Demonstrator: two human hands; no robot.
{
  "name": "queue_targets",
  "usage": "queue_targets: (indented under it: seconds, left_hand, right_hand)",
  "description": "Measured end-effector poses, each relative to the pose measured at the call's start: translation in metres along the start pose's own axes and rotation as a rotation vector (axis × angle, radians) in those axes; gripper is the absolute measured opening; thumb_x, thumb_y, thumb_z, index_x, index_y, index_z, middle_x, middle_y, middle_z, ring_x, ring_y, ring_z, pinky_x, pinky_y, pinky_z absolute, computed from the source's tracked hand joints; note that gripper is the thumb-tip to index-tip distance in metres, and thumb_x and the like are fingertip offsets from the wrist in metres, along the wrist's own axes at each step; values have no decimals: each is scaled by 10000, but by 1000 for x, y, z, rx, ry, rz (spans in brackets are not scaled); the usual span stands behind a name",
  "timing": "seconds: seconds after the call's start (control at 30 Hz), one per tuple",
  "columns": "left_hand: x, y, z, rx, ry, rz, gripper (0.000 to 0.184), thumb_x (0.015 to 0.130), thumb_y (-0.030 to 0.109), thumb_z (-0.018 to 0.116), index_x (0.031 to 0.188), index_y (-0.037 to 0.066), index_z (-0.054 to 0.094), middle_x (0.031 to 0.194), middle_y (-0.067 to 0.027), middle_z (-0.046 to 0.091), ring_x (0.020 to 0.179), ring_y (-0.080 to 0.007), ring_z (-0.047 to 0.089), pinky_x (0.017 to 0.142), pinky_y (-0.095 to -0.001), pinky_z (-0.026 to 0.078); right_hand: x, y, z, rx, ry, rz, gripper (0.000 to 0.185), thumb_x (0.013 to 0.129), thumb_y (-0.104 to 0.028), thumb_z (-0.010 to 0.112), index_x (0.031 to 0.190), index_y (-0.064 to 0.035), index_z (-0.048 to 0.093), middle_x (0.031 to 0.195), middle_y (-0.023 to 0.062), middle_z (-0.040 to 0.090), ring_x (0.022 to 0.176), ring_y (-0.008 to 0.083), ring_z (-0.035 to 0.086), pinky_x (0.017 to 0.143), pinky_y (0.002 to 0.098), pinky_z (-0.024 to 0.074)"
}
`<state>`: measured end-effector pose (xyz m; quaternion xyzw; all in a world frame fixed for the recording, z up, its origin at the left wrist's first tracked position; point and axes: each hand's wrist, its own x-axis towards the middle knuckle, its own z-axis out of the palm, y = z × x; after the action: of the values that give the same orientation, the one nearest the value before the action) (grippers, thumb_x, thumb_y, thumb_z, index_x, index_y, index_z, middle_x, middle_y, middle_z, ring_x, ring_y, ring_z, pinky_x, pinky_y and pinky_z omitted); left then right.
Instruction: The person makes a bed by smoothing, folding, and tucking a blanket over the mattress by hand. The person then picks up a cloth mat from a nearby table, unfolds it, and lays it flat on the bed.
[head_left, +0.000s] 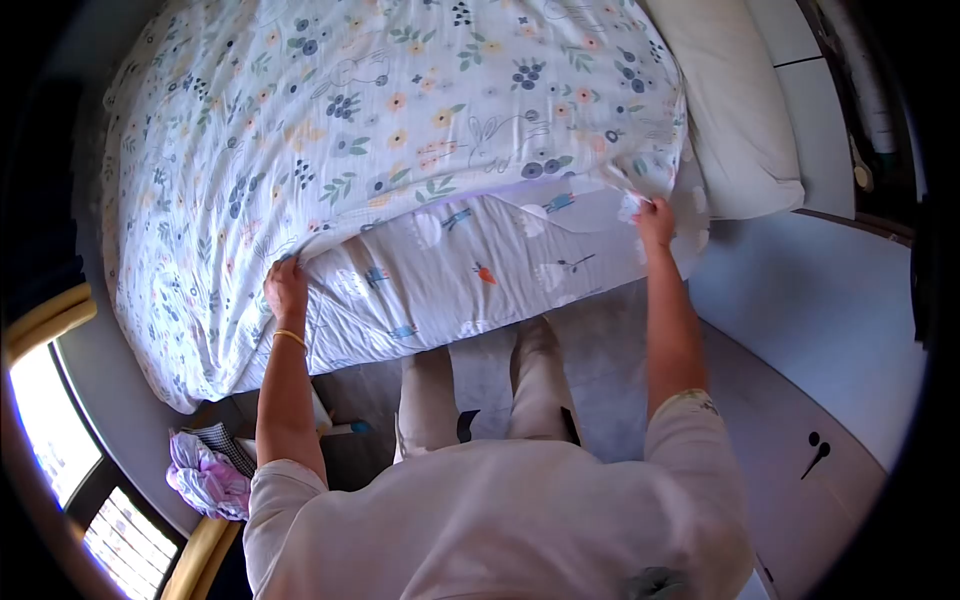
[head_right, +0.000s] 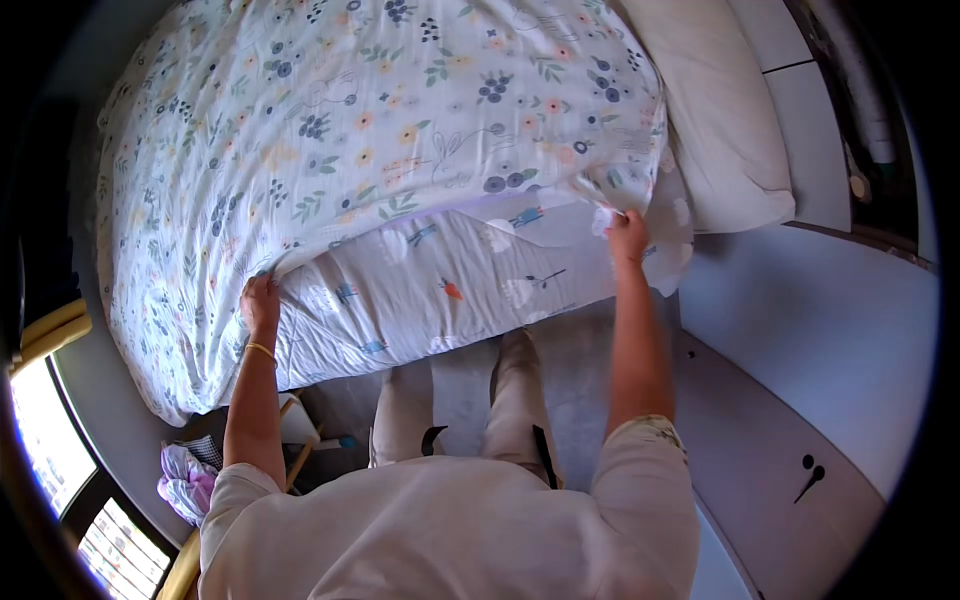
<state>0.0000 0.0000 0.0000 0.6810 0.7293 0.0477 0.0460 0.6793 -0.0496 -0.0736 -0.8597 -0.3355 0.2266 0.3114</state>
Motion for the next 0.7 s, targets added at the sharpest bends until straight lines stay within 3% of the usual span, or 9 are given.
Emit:
queue_targets:
  seconds: [0.03,0.1,0.13,0.27,0.37,0.4,0.53,0.63,0.7]
  left_hand:
    - [-5,-6,-3,13,10,-25,151,756,121,573,861,44,650,849,-126,619,808,-308,595,726,-396,477]
    - [-30,8,-20,30,-1,-9,104,756,103,562,789,37,635,799,-117,608,765,-309,584,700,-413,467]
    - [-40,18,-19,14,-18,-2,95,754,100,561,771,36,630,789,-116,605,757,-309,582,695,-417,465]
    - [-81,53,-26,-9,-126,59,47,711,99,581,709,62,610,749,-100,585,749,-289,569,704,-412,444]
    - [-126,96,-20,-6,-214,135,56,708,81,573,739,65,616,751,-89,579,758,-292,566,743,-412,438]
    - [-139,99,-12,13,-256,67,51,708,79,571,736,70,612,753,-79,574,781,-276,567,765,-404,432]
    - [-173,115,-22,50,-371,-169,394,703,128,615,1084,83,527,1061,-128,535,984,-319,520,831,-440,405]
    - [-179,110,-28,35,-443,-345,411,700,148,635,1092,74,537,1097,-125,540,1016,-326,527,854,-423,439]
    - [-194,100,-7,-75,-464,-820,423,770,181,607,1156,41,503,1167,-124,530,1082,-315,517,913,-356,429]
  right_hand:
    - [-4,2,-20,-20,27,-1,140,858,-92,551,956,-4,596,700,76,597,552,145,604,503,259,507]
    - [23,71,-104,63,56,-29,182,819,-156,581,879,14,606,760,132,623,614,196,632,547,304,515]
    - [30,82,-149,-130,129,15,174,825,-118,558,943,6,592,752,110,616,616,180,628,545,292,511]
    - [21,66,-259,-12,138,172,179,810,-64,552,979,-16,582,772,72,613,671,177,629,573,285,510]
    - [18,78,-286,-448,182,-88,137,792,-53,565,924,-25,584,765,127,626,710,277,631,620,347,498]
    - [14,80,-292,-717,169,-218,119,789,-52,567,904,-32,586,774,149,630,730,320,625,642,371,490]
    - [-8,110,-298,-767,8,-211,85,805,-67,561,880,-57,600,824,167,636,777,357,612,671,399,478]
    - [-2,134,-264,-754,-78,-170,140,804,-117,556,912,-72,631,868,161,647,807,347,616,723,399,483]
    - [-5,136,-259,-850,-150,-165,175,801,-117,550,943,-81,645,880,168,651,820,356,616,744,404,485]
